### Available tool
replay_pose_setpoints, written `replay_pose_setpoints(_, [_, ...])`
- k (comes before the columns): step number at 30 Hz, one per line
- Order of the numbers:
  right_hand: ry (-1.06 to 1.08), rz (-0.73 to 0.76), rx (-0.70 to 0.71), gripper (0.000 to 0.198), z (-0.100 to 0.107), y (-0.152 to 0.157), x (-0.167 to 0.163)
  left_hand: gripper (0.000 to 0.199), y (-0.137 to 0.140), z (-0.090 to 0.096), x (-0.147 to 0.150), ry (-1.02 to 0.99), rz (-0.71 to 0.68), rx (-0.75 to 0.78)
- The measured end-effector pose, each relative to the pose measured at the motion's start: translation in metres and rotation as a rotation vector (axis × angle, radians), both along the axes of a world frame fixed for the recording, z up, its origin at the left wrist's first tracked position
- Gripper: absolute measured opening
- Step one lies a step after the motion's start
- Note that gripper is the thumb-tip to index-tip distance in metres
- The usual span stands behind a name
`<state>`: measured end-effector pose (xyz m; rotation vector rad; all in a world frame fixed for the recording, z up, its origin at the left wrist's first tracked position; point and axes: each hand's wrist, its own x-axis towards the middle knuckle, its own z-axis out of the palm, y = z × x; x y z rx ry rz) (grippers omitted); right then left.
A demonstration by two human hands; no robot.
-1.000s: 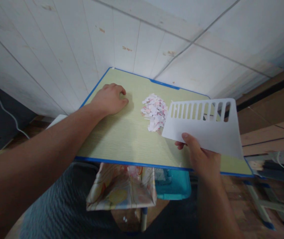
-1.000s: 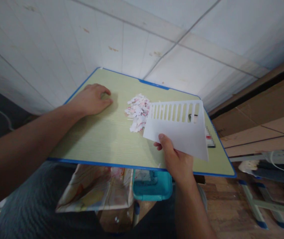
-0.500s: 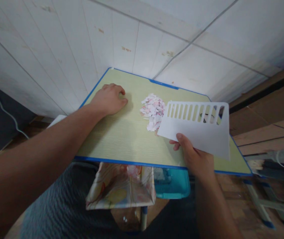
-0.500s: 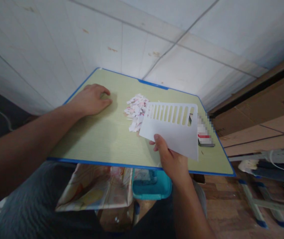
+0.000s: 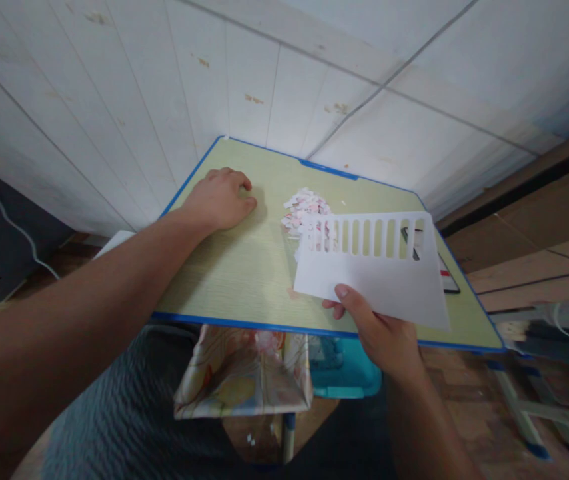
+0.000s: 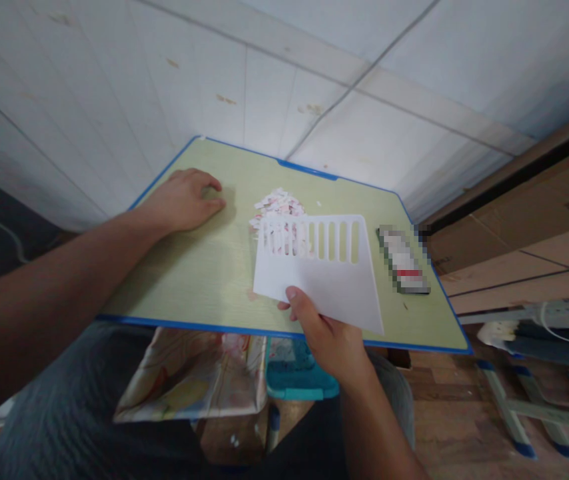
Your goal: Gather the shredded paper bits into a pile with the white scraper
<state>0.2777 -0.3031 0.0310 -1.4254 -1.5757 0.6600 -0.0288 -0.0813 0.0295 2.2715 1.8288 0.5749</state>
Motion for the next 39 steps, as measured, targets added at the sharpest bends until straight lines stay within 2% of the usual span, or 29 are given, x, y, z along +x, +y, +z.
replay_pose_setpoints(4, [0.002, 0.046, -0.044, 0.045, 0.000, -0.004, -0.001, 0.047, 0.001, -0.001, 0.000, -0.009, 0.000, 0.011])
replay_pose_setpoints(10, [0.140, 0.095, -0.141, 0.047, -0.001, -0.010, -0.004, 0.049, 0.003, -0.001, -0.001, -0.011, -0.015, 0.009])
replay_pose_setpoints(15, [0.194, 0.052, -0.135, 0.053, 0.001, -0.009, -0.008, 0.046, -0.002, 0.003, 0.002, 0.014, -0.004, -0.005])
replay_pose_setpoints(21, [0.180, 0.124, -0.171, 0.048, 0.003, -0.010, -0.006, 0.046, -0.001, 0.001, 0.002, -0.017, 0.000, -0.009])
replay_pose_setpoints(23, [0.207, 0.076, -0.116, 0.047, 0.002, -0.007, -0.002, 0.047, 0.001, 0.000, 0.001, -0.044, -0.004, -0.014])
replay_pose_setpoints(27, [0.220, -0.199, -0.012, 0.035, -0.001, 0.002, 0.011, 0.051, 0.001, 0.000, 0.000, -0.020, -0.001, -0.007])
replay_pose_setpoints(29, [0.217, -0.281, -0.001, 0.029, -0.002, 0.005, 0.017, 0.049, 0.001, 0.000, 0.000, -0.018, -0.004, -0.003])
replay_pose_setpoints(32, [0.166, -0.279, -0.015, 0.030, -0.002, 0.003, 0.022, 0.048, 0.002, -0.001, -0.001, -0.018, -0.008, 0.001])
replay_pose_setpoints(39, [-0.004, -0.194, 0.018, 0.053, 0.003, -0.005, 0.013, 0.053, 0.004, -0.002, -0.001, 0.033, 0.000, -0.004])
